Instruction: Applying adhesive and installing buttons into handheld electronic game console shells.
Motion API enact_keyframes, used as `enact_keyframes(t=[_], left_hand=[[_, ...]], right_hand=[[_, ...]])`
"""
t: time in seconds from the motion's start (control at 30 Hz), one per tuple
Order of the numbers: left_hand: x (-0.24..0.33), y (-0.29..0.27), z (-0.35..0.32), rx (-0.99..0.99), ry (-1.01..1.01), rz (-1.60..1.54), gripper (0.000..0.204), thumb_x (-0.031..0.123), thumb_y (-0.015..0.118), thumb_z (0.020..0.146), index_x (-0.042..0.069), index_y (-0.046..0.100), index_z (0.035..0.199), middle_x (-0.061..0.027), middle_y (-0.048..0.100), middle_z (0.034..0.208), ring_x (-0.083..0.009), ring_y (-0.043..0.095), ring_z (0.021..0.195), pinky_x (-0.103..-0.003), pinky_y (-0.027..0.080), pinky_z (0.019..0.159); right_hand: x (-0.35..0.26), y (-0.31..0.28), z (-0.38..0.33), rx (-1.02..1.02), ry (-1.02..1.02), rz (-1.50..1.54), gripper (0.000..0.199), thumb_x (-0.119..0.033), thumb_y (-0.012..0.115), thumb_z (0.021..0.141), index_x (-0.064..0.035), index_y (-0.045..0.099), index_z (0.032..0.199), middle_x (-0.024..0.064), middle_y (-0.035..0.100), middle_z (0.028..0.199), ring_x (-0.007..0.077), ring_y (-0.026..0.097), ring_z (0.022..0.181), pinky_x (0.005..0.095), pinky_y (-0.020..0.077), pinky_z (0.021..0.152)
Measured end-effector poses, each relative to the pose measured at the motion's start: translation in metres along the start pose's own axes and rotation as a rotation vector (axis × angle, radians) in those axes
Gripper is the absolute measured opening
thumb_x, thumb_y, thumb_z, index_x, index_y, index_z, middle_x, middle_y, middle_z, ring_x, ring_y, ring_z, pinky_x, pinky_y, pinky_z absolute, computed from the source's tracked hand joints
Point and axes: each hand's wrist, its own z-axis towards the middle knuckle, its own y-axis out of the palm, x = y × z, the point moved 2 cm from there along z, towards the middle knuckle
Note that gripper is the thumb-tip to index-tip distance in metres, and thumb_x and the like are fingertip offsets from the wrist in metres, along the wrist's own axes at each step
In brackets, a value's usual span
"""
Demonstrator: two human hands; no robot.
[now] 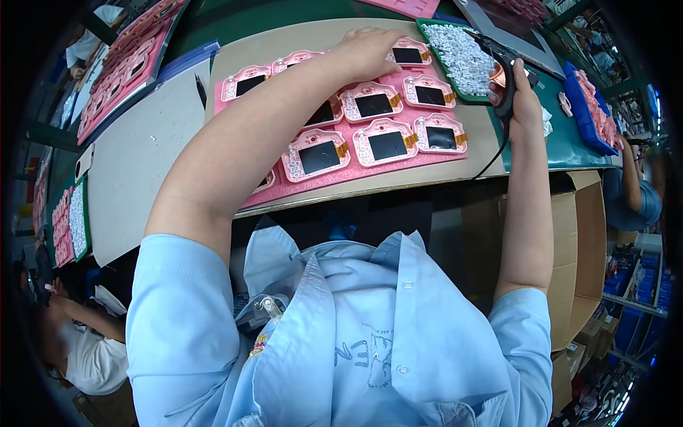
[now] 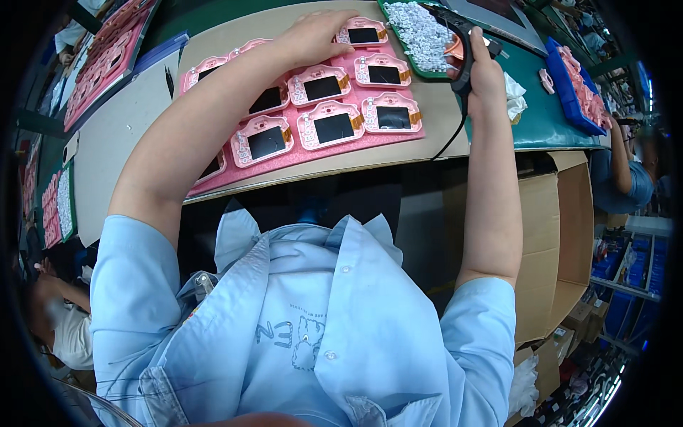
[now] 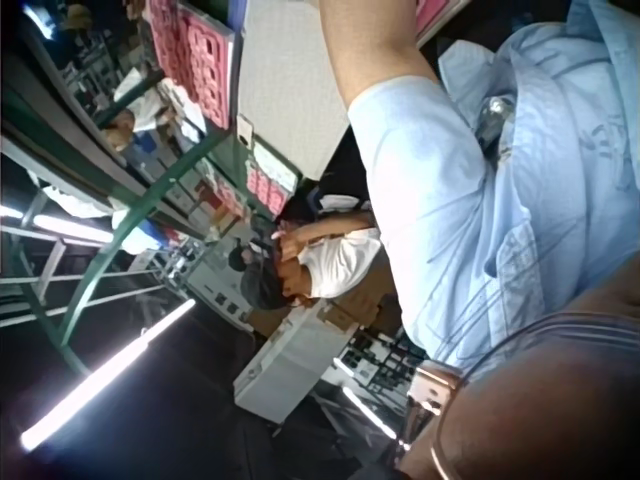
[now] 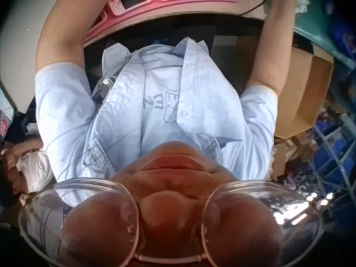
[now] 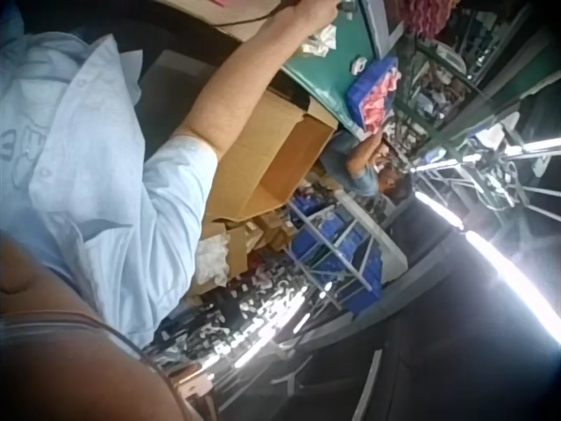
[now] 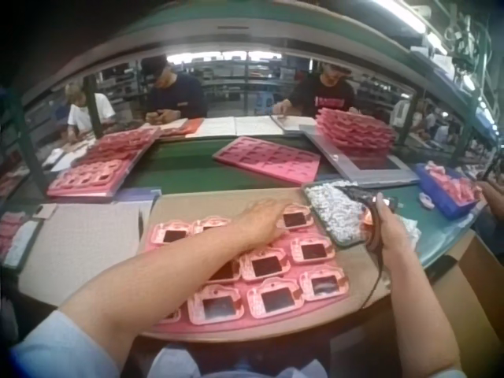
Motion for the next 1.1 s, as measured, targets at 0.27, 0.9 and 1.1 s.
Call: enact_keyframes(t=[0.27,0.9,1.1], left_hand=[[0.039,-0.078,-0.038,0.065,0.008,-0.306,0.034,0.028,0.062,0.088,0.014,0.062,0.118,-0.0084,0.060,0.122,-0.0263,0.059,0.109,-0.039,0.048,0.093],[0.019,-0.143,-0.226,0.181,-0.319,-0.659,0.025,0.008,0.060,0.088,0.001,0.061,0.112,-0.0126,0.057,0.122,-0.0254,0.053,0.116,-0.036,0.039,0.102],[0.012,-0.131,-0.294,0.560,-0.705,-0.831,0.024,0.008,0.055,0.092,0.001,0.059,0.114,-0.0132,0.057,0.121,-0.0220,0.053,0.115,-0.032,0.040,0.099]], right_hand=[[-0.010,-0.124,0.021,0.177,0.068,0.055,0.043,-0.038,0.062,0.091,0.0023,0.060,0.104,0.0096,0.064,0.081,0.0124,0.059,0.061,0.0215,0.0487,0.049],[0.017,-0.161,-0.004,0.472,0.218,-0.856,0.074,-0.063,0.050,0.086,0.0077,0.063,0.104,0.0207,0.064,0.099,0.0243,0.060,0.085,0.0319,0.0489,0.080],[0.022,-0.084,-0.112,0.601,-0.567,-0.712,0.033,-0.029,0.052,0.095,0.0023,0.062,0.100,0.0136,0.060,0.102,0.0242,0.060,0.088,0.0300,0.0489,0.074]])
